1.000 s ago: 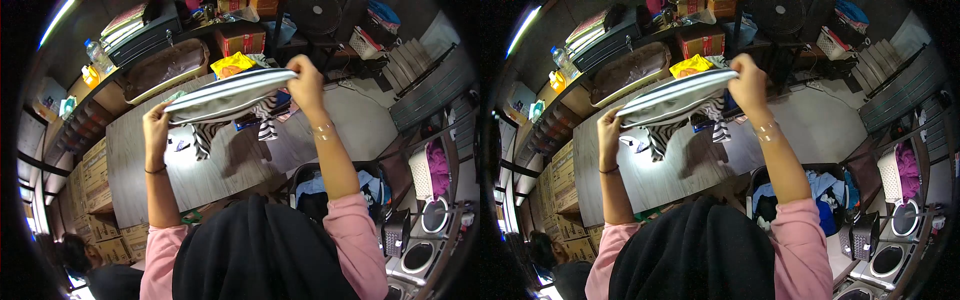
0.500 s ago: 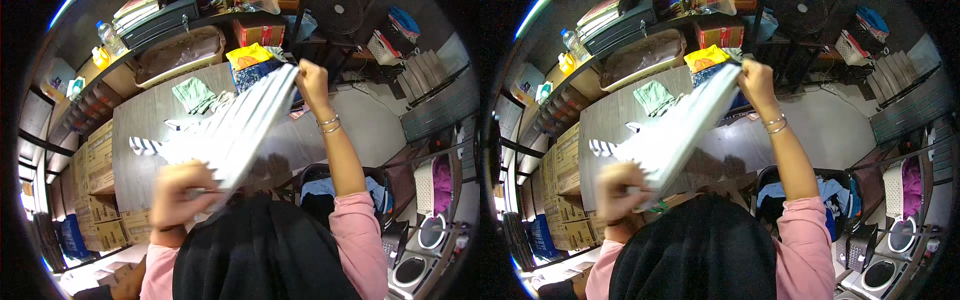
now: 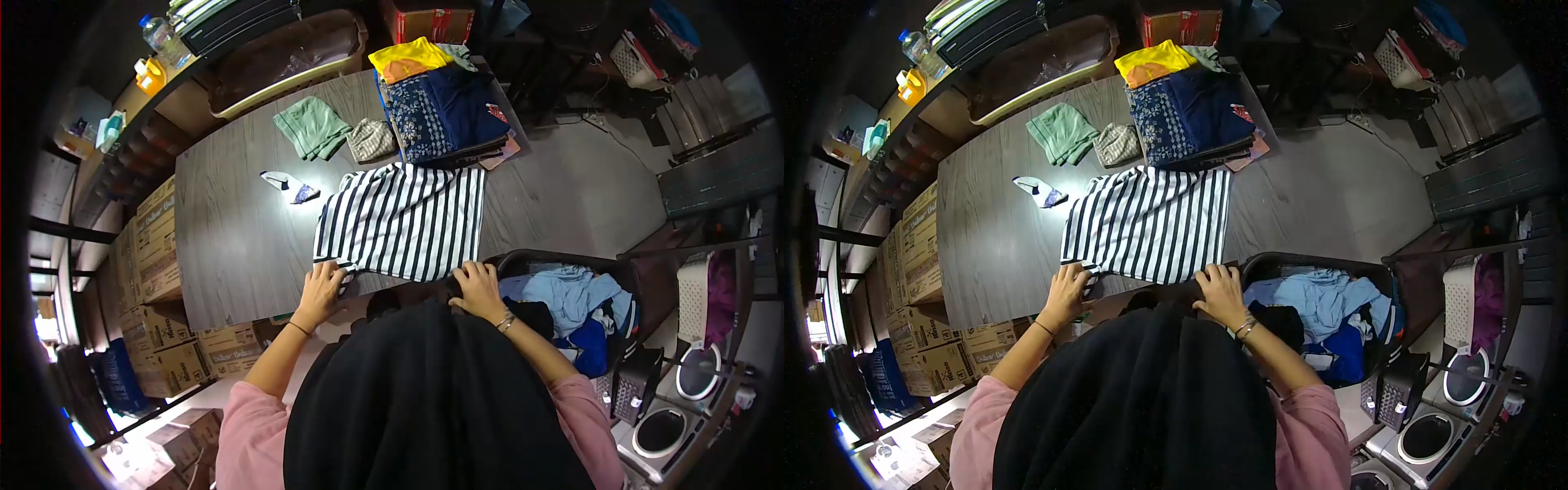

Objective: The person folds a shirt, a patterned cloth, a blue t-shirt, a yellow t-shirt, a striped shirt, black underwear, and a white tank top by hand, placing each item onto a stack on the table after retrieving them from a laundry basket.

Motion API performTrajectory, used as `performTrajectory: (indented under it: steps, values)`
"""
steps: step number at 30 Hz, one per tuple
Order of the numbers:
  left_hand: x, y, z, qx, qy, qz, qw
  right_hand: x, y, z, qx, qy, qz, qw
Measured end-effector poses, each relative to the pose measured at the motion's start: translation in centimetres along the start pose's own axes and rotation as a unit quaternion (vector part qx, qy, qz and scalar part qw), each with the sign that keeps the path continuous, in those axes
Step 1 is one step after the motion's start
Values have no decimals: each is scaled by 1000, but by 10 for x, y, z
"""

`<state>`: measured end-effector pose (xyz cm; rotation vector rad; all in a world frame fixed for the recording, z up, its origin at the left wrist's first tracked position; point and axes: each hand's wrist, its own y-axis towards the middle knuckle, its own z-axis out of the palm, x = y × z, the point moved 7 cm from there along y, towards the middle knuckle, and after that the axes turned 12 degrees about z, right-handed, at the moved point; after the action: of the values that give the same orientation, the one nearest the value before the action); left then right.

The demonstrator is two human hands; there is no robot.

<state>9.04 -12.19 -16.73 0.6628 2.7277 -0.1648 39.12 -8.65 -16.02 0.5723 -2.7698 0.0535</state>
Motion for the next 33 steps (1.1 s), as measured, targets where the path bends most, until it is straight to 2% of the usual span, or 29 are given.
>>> performTrajectory:
  steps: [1, 3, 6, 7, 10, 12, 13, 14, 15, 16, 17, 18, 19, 20, 21, 22, 23, 24, 25, 27, 28, 30, 32, 33]
  values:
    - [4, -3, 5, 7, -9, 17, 1000, -1, -4, 8, -52, -21, -7, 998]
    - [5, -4, 14, -6, -34, 62, 997, -10, -2, 29, -59, -57, 12, 997]
    - [27, -1, 40, 155, -87, 44, 983, -14, 2, 31, -52, -51, 30, 997]
    - [25, 7, 21, 109, -83, 51, 989, -8, 7, 18, -53, -46, 29, 997]
    - [25, 27, 6, 264, -78, 45, 960, -1, 15, 16, -75, -59, -10, 995]
    - [35, 36, 1, 264, -93, 37, 959, -6, 23, 24, -90, -82, -60, 991]
    - [40, 45, -11, 272, -108, 40, 955, 2, 29, 5, -79, -38, -94, 992]
    - [46, 61, -42, 239, -176, 24, 955, -16, 43, 13, 18, 46, -19, 999]
    - [67, 73, -60, 201, -357, -92, 908, -38, 53, 24, 117, 129, 56, 983]
    - [86, 86, -74, -2, -480, -52, 876, -57, 55, 40, 215, 209, 130, 945]
    - [83, 95, -83, -116, -724, -47, 679, -78, 63, 41, 179, 409, 224, 866]
    - [98, 97, -58, -80, -827, -72, 552, -103, 68, 49, 131, 586, 304, 740]
    - [124, 92, -15, -57, -792, -123, 596, -133, 70, 84, 114, 779, 313, 531]
    - [140, 85, 15, -32, -752, -172, 635, -133, 72, 76, 76, 749, 305, 583]
    - [126, 80, 15, -24, -637, -243, 731, -125, 70, 65, 38, 715, 296, 632]
    - [114, 84, 10, 0, -554, -194, 810, -114, 67, 50, 37, 670, 281, 687]
    - [106, 86, 4, -29, -540, -192, 819, -101, 64, 34, 33, 619, 266, 738]
    - [102, 87, -2, -57, -526, -191, 827, -87, 61, 17, 26, 566, 252, 785]
    - [105, 87, -8, -101, -522, -188, 826, -79, 58, 9, 57, 568, 274, 774]
    - [115, 88, -24, -191, -508, -179, 821, -80, 62, 3, 34, 601, 221, 768]
    - [108, 89, -46, -251, -600, -146, 746, -78, 66, -17, -41, 619, 199, 759]
    - [70, 89, -103, -228, -706, -63, 667, -82, 66, -50, -41, 699, 201, 685]
    - [54, 88, -139, -186, -713, -44, 674, -83, 70, -85, -42, 753, 160, 637]
    - [62, 87, -147, -202, -702, -43, 681, -80, 72, -100, -40, 772, 161, 614]
